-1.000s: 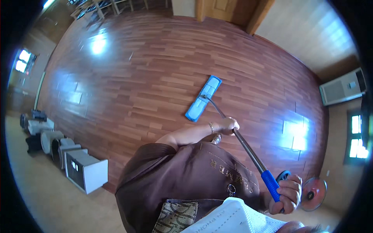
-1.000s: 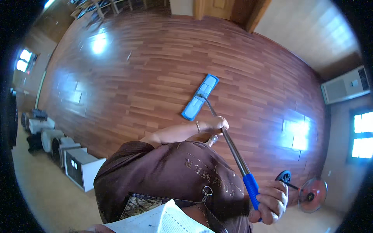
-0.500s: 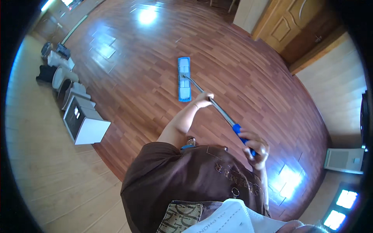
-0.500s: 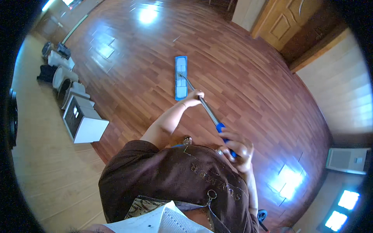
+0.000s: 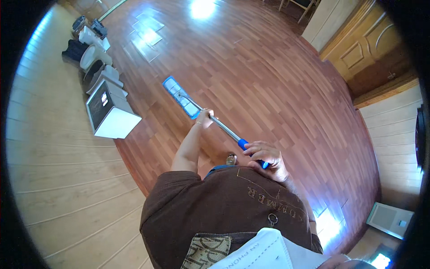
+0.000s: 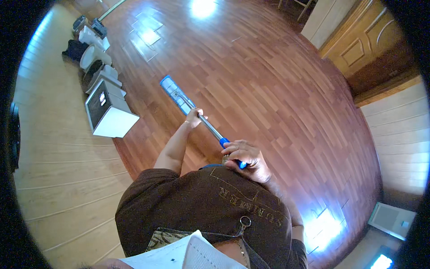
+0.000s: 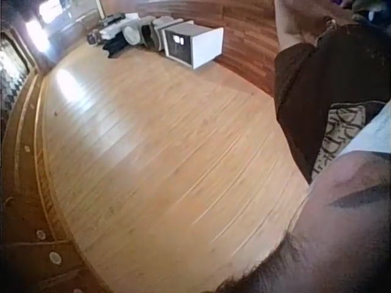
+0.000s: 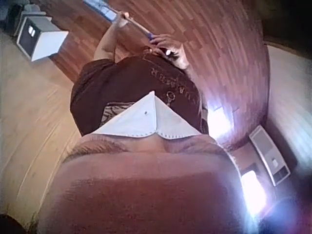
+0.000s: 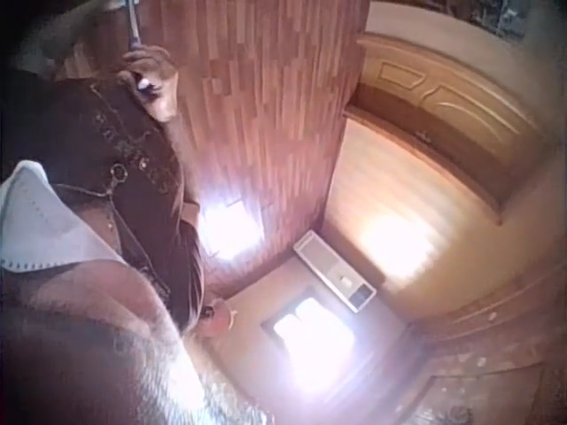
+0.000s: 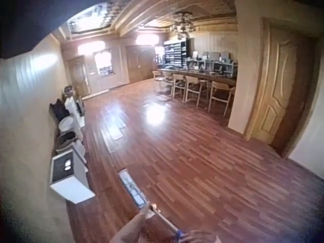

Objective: Mopping a wooden floor using a flat microfiber mop.

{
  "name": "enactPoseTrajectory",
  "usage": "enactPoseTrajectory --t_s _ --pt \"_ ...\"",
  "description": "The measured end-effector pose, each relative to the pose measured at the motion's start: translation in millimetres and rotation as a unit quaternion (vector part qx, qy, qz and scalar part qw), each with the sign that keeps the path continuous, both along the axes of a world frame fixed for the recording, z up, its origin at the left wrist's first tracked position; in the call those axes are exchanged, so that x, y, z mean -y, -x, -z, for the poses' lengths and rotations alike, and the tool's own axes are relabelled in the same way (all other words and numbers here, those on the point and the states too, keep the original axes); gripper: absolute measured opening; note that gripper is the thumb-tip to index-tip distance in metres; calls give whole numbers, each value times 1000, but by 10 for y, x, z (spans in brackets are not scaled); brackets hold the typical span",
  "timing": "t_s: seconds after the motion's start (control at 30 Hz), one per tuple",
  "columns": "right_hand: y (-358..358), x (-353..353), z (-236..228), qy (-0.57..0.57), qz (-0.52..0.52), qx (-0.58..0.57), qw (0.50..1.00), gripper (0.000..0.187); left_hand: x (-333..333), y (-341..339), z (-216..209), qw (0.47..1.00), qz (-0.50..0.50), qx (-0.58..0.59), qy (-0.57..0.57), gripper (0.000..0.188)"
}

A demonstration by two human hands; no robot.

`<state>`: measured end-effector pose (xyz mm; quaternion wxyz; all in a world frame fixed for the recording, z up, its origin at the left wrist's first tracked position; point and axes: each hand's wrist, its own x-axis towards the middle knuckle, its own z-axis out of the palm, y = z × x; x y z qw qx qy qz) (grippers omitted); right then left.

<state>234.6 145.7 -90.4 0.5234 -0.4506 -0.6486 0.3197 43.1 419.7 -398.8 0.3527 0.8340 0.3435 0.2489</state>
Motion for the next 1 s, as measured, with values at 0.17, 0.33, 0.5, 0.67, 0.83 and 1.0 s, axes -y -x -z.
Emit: enactPoseTrajectory --t_s 0.17,0.33,0.5,0.67,0.83,1.0 --pt "194 57 121 42 -43 -12 998 12 227 631 41 998 -35 -56 -12 40" --pt "320 164 250 98 -18 -103 990 10 413 895 144 995 -55 -70 49 38" --pt "425 152 143 108 -6 -184 977 11 387 1180 107 990 -50 -107 -80 40" --pt "431 552 -32 97 77 -237 964 10 549 735 -96 991 55 -118 -13 43" --pt "621 1162 -427 62 205 -162 963 10 814 119 -271 983 175 -31 -35 41" --pt "1123 1838 -636 46 365 -10 930 14 1295 -479 -556 930 359 7 -80 37"
